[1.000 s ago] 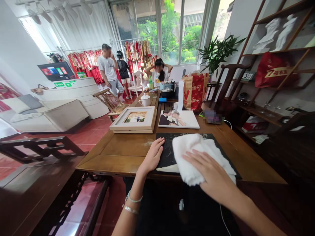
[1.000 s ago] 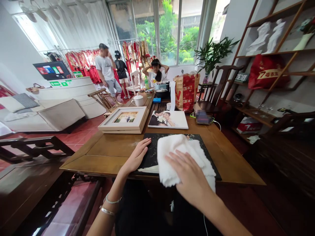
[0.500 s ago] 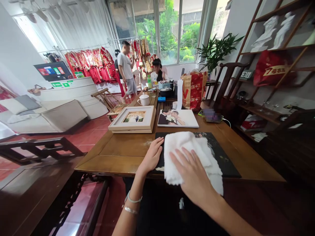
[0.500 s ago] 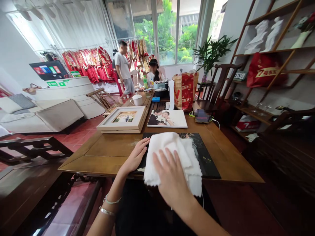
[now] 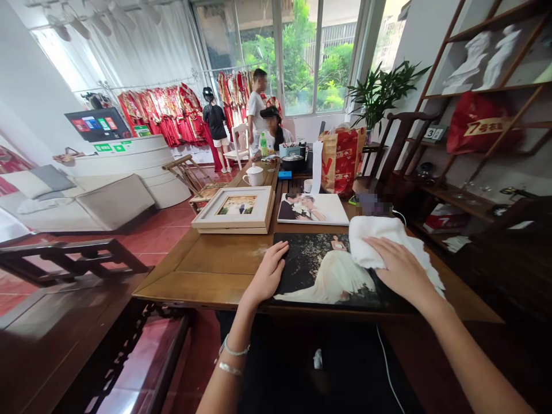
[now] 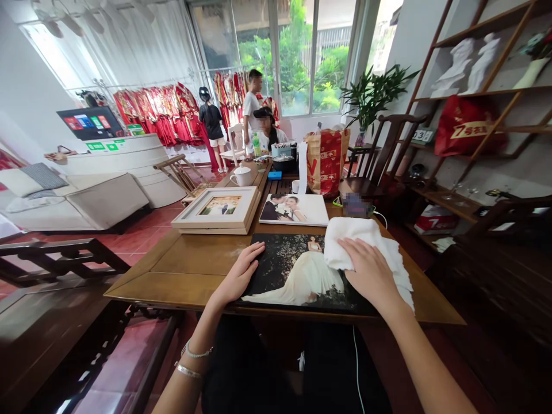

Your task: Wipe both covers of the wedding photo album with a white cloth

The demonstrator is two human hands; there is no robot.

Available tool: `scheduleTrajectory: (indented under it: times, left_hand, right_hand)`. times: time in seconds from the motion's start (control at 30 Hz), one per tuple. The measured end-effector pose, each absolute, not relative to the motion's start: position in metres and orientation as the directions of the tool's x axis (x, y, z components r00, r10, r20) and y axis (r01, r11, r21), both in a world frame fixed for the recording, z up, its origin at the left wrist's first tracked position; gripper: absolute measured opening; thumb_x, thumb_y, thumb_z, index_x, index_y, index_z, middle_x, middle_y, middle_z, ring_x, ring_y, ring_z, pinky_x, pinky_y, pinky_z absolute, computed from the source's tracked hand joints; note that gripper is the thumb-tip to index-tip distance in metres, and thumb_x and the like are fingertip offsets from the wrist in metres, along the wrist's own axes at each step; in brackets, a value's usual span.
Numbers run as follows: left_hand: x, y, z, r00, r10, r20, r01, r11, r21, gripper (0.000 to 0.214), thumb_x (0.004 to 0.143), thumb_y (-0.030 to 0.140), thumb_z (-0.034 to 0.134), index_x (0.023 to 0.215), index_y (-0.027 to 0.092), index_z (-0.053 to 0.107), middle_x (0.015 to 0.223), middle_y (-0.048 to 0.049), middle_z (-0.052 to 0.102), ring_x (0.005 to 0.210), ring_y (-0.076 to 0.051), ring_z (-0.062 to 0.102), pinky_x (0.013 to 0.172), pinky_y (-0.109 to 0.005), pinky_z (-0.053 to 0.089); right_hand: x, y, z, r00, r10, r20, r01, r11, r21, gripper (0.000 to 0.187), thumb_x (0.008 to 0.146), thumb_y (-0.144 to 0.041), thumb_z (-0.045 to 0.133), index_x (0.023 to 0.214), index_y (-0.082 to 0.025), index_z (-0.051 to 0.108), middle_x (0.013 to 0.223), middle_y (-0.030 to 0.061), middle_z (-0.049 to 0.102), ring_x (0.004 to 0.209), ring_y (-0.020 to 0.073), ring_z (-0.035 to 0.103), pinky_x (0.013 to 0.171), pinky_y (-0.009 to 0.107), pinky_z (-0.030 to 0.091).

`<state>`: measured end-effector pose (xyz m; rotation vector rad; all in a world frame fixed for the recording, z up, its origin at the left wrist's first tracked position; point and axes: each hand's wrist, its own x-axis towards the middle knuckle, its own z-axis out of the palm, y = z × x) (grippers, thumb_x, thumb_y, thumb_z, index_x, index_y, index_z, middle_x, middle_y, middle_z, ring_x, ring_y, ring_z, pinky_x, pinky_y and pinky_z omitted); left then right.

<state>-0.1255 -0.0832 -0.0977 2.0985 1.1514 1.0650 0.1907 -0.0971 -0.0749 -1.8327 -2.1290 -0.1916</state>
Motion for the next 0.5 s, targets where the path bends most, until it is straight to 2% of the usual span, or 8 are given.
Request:
scheduleTrajectory:
  times: [0.07,0.13,0.2,0.33,0.5]
  left_hand:
    - [-0.125,-0.083,-0.097,0.333,0.861,0.384,0.458,-0.504,0.732,0.04,0.093,0.021,0.036,0.131,0.022,0.049,0.145,-0.0087,0.042,0.138,-0.02,0.032,0.117,-0.045,0.021]
    - [-0.125,-0.083,-0.098,0.339,0.861,0.379,0.462,-0.503,0.73,0.04,0.094,0.021,0.036,0.132,0.022,0.048,0.145,-0.0089,0.041,0.138,-0.019,0.031,0.117,-0.045,0.02]
    - [-0.125,-0.082,-0.098,0.342,0.861,0.376,0.466,-0.503,0.728,0.04,0.094,0.021,0.036,0.132,0.021,0.048,0.146,-0.0089,0.041,0.139,-0.019,0.031,0.117,-0.045,0.02]
    - [-0.123,-0.082,-0.099,0.33,0.868,0.37,0.469,-0.491,0.734,0.04,0.093,0.021,0.036,0.131,0.022,0.049,0.145,-0.0084,0.041,0.138,-0.02,0.032,0.117,-0.046,0.02]
    - [-0.122,-0.083,-0.094,0.333,0.871,0.362,0.465,-0.486,0.74,0.038,0.093,0.023,0.039,0.128,0.026,0.053,0.143,-0.0062,0.044,0.137,-0.021,0.033,0.116,-0.045,0.024]
  right_hand:
    - [0.181,-0.087,-0.074,-0.06,0.945,0.32,0.995,0.082,-0.057,0.058,0.075,-0.01,0.042,0.132,-0.012,0.052,0.136,0.0119,0.053,0.127,0.0324,0.043,0.104,0.052,0.033]
    - [0.162,-0.087,-0.072,-0.062,0.946,0.317,0.998,0.068,-0.01,0.058,0.076,-0.01,0.044,0.133,-0.01,0.051,0.135,0.0141,0.054,0.125,0.0367,0.042,0.103,0.056,0.031]
    - [0.141,-0.096,-0.07,-0.137,0.935,0.327,0.99,0.142,0.006,0.061,0.073,-0.009,0.045,0.134,-0.011,0.05,0.136,0.0138,0.053,0.126,0.0372,0.04,0.104,0.058,0.028]
    - [0.101,-0.133,-0.068,-0.352,0.868,0.35,0.922,0.387,-0.032,0.076,0.062,-0.001,0.047,0.137,-0.015,0.046,0.139,0.0105,0.049,0.131,0.0329,0.033,0.11,0.054,0.022]
    - [0.062,-0.175,-0.063,-0.477,0.812,0.336,0.841,0.533,-0.095,0.084,0.058,0.0,0.047,0.14,-0.018,0.042,0.142,0.0093,0.046,0.134,0.0333,0.029,0.111,0.055,0.02]
